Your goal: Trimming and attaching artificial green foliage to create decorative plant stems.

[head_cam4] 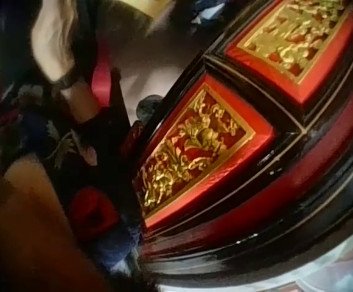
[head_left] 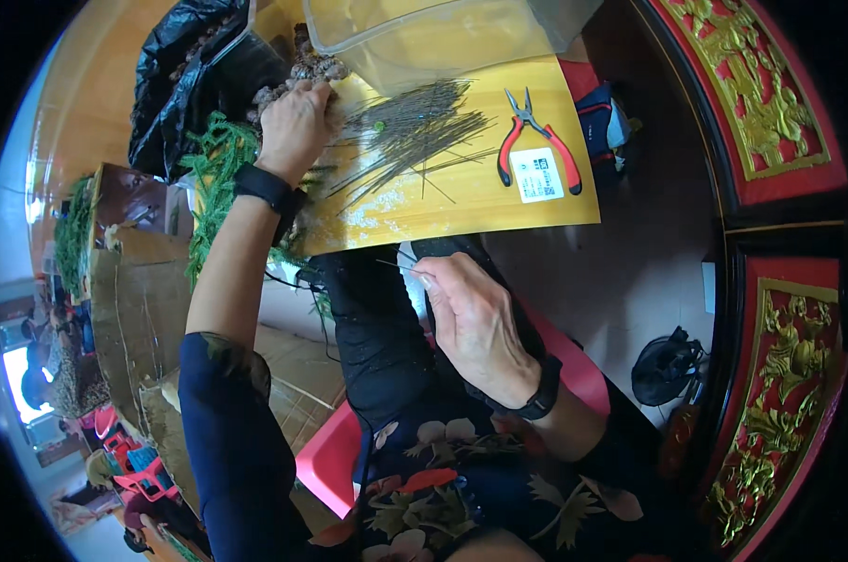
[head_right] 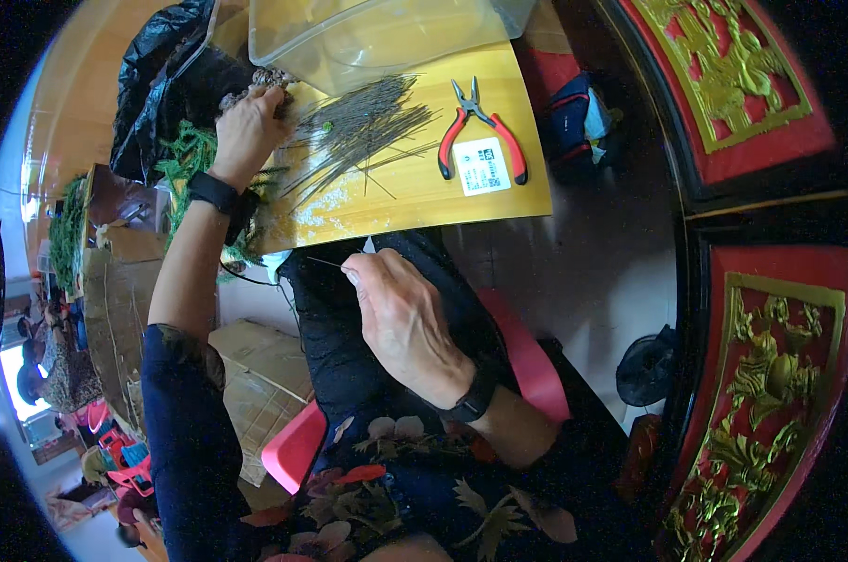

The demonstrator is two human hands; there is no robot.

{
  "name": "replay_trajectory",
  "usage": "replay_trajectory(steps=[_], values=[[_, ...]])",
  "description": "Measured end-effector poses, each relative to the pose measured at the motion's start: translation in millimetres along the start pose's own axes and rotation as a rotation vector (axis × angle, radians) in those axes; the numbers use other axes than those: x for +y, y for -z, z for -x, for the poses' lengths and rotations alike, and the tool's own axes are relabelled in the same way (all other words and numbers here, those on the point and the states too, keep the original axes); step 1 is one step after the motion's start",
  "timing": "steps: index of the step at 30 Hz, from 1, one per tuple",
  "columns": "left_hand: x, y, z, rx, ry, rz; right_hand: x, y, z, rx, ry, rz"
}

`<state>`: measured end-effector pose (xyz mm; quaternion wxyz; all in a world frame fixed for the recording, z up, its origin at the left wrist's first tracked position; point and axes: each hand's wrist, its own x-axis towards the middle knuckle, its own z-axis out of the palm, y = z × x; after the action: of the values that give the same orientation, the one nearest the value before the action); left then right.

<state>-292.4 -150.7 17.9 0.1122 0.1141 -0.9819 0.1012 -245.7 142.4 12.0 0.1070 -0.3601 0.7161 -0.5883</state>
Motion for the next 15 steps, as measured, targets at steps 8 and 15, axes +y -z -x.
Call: replay_trajectory(steps=[8,15], values=[[29,81,44,0.239,0.184,0.598,7,-2,6,-0.002,0.085,0.078],[86,118,163,0.223,0.599,1.745,0,-18,14,0.14,0.181,-0.024]])
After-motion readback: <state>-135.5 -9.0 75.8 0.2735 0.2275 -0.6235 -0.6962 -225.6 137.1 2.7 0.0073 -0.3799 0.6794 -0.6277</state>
